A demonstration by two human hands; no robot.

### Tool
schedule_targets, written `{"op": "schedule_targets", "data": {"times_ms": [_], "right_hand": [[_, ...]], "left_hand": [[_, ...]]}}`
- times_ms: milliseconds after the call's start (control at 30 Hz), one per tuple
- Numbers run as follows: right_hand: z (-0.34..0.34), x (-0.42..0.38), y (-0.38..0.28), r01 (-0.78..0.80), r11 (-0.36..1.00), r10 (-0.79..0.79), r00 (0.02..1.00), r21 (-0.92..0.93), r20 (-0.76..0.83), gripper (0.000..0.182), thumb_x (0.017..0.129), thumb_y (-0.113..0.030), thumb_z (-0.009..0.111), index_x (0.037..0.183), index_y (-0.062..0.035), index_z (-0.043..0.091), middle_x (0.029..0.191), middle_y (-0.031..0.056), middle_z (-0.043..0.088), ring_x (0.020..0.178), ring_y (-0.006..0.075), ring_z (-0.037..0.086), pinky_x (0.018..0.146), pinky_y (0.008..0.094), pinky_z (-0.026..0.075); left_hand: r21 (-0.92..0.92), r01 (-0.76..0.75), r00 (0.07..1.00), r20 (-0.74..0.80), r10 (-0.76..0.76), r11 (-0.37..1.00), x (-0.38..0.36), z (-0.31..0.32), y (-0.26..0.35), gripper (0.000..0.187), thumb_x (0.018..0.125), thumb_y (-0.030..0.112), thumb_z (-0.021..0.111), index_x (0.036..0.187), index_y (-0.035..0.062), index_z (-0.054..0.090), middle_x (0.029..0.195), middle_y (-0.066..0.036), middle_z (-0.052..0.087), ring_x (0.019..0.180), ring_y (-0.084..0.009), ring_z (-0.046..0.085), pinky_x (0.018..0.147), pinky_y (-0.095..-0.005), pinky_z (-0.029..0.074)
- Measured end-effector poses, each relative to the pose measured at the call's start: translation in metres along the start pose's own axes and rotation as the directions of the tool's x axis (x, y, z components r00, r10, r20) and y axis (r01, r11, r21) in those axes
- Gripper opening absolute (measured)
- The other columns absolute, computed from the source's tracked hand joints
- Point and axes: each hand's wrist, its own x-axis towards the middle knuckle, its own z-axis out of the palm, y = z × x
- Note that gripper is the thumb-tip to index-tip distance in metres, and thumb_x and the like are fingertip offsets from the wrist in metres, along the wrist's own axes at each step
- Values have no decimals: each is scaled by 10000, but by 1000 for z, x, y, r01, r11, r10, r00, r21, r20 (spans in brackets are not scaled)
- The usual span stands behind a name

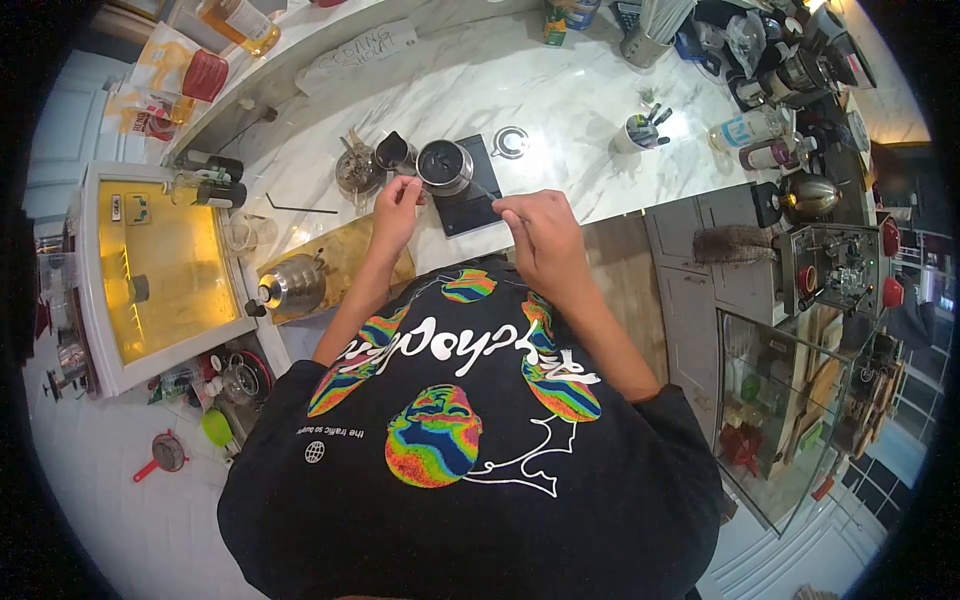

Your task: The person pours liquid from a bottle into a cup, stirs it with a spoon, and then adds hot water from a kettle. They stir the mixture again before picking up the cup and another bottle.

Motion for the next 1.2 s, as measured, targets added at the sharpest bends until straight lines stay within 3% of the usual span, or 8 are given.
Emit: {"op": "schedule_targets", "data": {"times_ms": [267, 333, 433, 533, 733, 900, 933, 1200], "right_hand": [[0, -5, -11, -50, 996, 48, 999, -77, -25, 127, 988, -11, 582, 1029, -34, 700, 969, 94, 727, 877, 278, 645, 788, 365, 509], [3, -9, -13, -26, 998, 25, 1000, -62, -14, 127, 992, -15, 580, 1028, -33, 700, 972, 92, 728, 875, 277, 646, 785, 359, 510], [12, -10, -15, -27, 998, 25, 999, -58, -34, 128, 1002, -22, 574, 1028, -34, 699, 975, 90, 730, 864, 274, 644, 779, 353, 510], [14, -12, -16, -91, 990, 84, 994, -105, -66, 128, 1008, -31, 574, 1029, -35, 699, 976, 90, 732, 863, 270, 646, 778, 352, 510], [15, -15, -23, -56, 989, 46, 996, -134, -80, 125, 1017, -55, 578, 1034, -36, 701, 979, 89, 735, 860, 266, 657, 784, 350, 517], [28, -14, -31, -175, 979, 162, 979, -105, -122, 134, 1023, -70, 578, 1028, -39, 708, 989, 90, 741, 883, 261, 672, 799, 353, 527], [27, -15, -31, -176, 978, 163, 979, -108, -123, 134, 1023, -70, 578, 1028, -39, 708, 989, 90, 741, 883, 261, 672, 799, 353, 527], [26, -11, -39, -94, 986, 81, 992, -140, -95, 129, 1017, -65, 583, 1035, -36, 707, 984, 91, 739, 896, 276, 668, 792, 362, 522]], "left_hand": [[-23, 59, 994, 92, -57, 998, 8, -7, 7, 229, 1032, 225, 612, 968, 20, 693, 872, -21, 685, 806, -111, 629, 780, -277, 515], [-39, 54, 996, 73, -51, 998, 7, -6, 10, 248, 1001, 233, 647, 887, 15, 680, 793, -18, 664, 725, -87, 585, 698, -260, 482], [-41, 46, 994, 101, -42, 998, 12, -9, 2, 261, 998, 244, 649, 870, 18, 674, 779, -14, 655, 707, -84, 571, 682, -256, 468], [36, 66, 986, 149, -71, 997, 13, -14, 5, 261, 1018, 252, 633, 936, 12, 693, 873, -37, 703, 799, -114, 629, 773, -279, 513], [30, 47, 982, 180, -51, 998, 13, -10, 9, 247, 1027, 245, 619, 939, 22, 681, 907, -39, 711, 824, -118, 629, 797, -292, 504], [7, 31, 978, 206, -32, 999, 13, -10, 9, 262, 1022, 266, 628, 926, 28, 681, 896, -30, 708, 789, -107, 609, 756, -280, 490], [-12, 14, 980, 199, -12, 1000, 13, -9, 9, 274, 1014, 273, 637, 897, 30, 680, 859, -21, 702, 753, -95, 592, 712, -269, 479], [-18, -8, 969, 247, 12, 1000, 18, -12, 3, 286, 1023, 278, 628, 886, 31, 672, 853, -27, 700, 750, -98, 592, 714, -267, 483]]}}
